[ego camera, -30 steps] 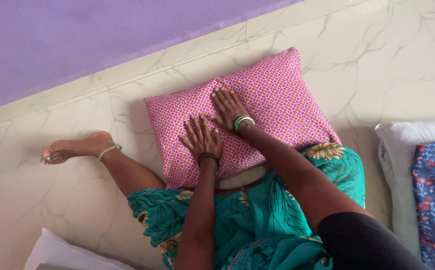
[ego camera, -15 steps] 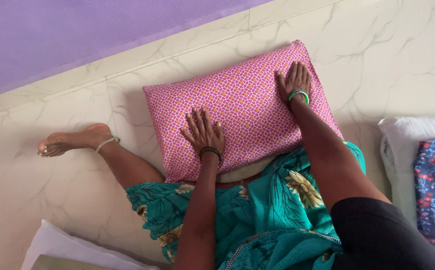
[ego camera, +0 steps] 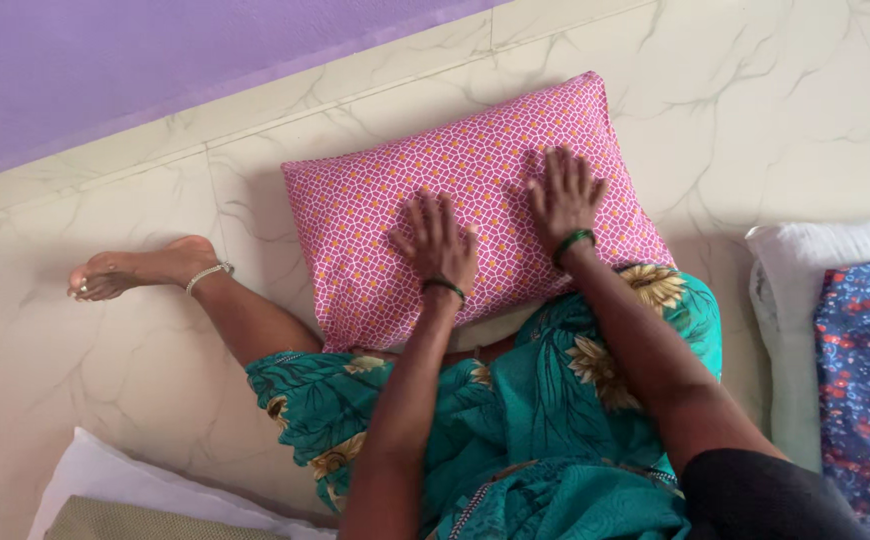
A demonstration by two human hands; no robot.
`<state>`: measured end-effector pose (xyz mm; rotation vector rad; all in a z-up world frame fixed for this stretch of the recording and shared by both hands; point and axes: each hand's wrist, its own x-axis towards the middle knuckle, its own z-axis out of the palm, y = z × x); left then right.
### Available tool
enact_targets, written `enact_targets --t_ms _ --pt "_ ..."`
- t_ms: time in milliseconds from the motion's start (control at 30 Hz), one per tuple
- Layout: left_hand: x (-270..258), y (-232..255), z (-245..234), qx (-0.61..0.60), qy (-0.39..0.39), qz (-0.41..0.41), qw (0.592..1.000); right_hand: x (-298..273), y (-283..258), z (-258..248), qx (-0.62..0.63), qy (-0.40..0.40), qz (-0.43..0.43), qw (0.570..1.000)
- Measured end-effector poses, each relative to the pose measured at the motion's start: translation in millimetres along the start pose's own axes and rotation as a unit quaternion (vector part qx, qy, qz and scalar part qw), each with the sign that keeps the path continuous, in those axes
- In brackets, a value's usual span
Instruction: The person sits on the floor and puts pillowcases on several pillows one by one. They insert each pillow into a case, adjust the fabric to fit, and smooth the surface before moving to the next pillow.
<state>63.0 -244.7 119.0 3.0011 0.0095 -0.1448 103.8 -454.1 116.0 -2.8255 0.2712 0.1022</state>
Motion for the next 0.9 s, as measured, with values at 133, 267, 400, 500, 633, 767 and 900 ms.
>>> enact_targets --t_ms 133,267,400,500,633,767,900 --pt "1.6 70.7 3.8 -0.018 -0.028 0.109 0.993 -36.1 -29.4 11.9 -0.124 -0.032 -0.061 0.990" --pt "33.7 67.2 -3.7 0.034 -0.043 0.080 0.995 -31.7 -17.0 19.4 -0.063 0.031 -0.095 0.993" --pt "64.7 9.5 -28.5 0.022 -0.054 -0.025 0.998 -33.4 -20.5 23.3 -0.031 0.024 -0.089 0.995" --pt "81.5 -52.1 -43.0 -0.002 -0.060 -0.144 0.988 -35.7 -21.8 19.5 -0.030 0.017 -0.094 0.995" --pt "87.7 -130.8 -22.1 -0.042 -0.045 -0.211 0.976 -39.0 -23.8 18.7 -0.039 0.018 -0.104 0.994" --pt "75.4 -193.6 28.2 -0.118 0.002 -0.295 0.948 -40.1 -26.0 17.0 -0.040 0.012 -0.102 0.994" --pt "24.0 -246.3 72.5 -0.169 -0.021 -0.364 0.916 -40.8 -28.0 17.4 -0.050 0.013 -0.104 0.993"
